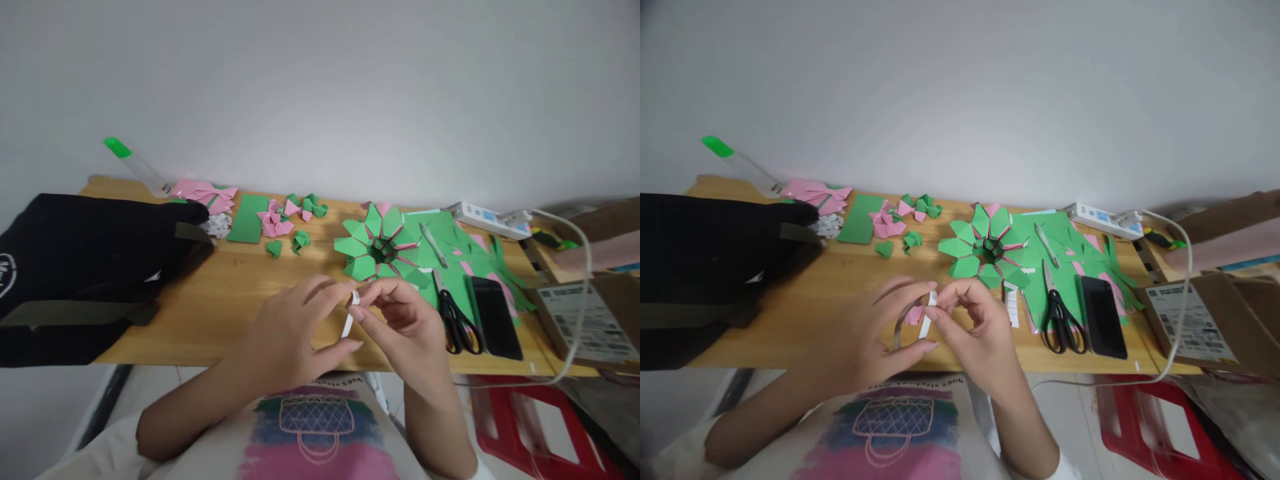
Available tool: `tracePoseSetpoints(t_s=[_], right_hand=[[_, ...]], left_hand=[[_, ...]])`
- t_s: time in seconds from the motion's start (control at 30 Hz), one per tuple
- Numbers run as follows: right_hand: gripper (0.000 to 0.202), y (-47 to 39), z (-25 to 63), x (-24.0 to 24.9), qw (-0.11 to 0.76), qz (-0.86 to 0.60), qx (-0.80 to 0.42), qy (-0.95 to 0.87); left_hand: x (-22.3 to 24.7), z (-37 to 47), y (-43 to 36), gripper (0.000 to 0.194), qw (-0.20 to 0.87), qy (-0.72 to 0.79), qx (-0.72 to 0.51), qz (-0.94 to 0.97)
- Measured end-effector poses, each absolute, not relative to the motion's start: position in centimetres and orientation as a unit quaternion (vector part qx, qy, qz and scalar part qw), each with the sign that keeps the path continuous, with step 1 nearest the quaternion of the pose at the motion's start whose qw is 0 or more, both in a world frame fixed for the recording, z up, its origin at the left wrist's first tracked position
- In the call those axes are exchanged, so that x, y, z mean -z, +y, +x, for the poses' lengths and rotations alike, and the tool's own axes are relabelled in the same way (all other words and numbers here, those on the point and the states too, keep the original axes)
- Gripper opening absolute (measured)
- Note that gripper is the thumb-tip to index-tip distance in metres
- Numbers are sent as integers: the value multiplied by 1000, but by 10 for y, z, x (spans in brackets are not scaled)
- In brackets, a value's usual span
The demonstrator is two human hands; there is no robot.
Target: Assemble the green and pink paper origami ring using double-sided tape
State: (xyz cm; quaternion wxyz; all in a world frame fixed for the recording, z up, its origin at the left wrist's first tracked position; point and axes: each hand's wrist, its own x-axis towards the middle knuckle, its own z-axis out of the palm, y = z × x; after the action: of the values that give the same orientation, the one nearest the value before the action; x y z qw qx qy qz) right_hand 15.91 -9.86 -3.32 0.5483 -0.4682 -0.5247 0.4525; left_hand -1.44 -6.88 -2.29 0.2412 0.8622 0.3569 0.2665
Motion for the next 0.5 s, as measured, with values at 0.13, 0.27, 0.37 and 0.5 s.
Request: tracePoseSetpoints(t_s=[0.13, 0.27, 0.37, 0.5], right_hand=[[29, -96, 159, 35, 560, -450, -470, -513], [41, -95, 159, 40, 570, -447, -482, -493], [43, -94, 158, 44, 571, -451, -481, -490], [44, -93, 154, 43, 574, -455, -471, -492]], left_hand=[[22, -14, -63, 41, 295, 354, -254, 850], [24, -15, -59, 41, 341, 338, -257, 839], [26, -14, -57, 45, 394, 311, -249, 828], [27, -14, -57, 48, 456, 305, -246, 799]])
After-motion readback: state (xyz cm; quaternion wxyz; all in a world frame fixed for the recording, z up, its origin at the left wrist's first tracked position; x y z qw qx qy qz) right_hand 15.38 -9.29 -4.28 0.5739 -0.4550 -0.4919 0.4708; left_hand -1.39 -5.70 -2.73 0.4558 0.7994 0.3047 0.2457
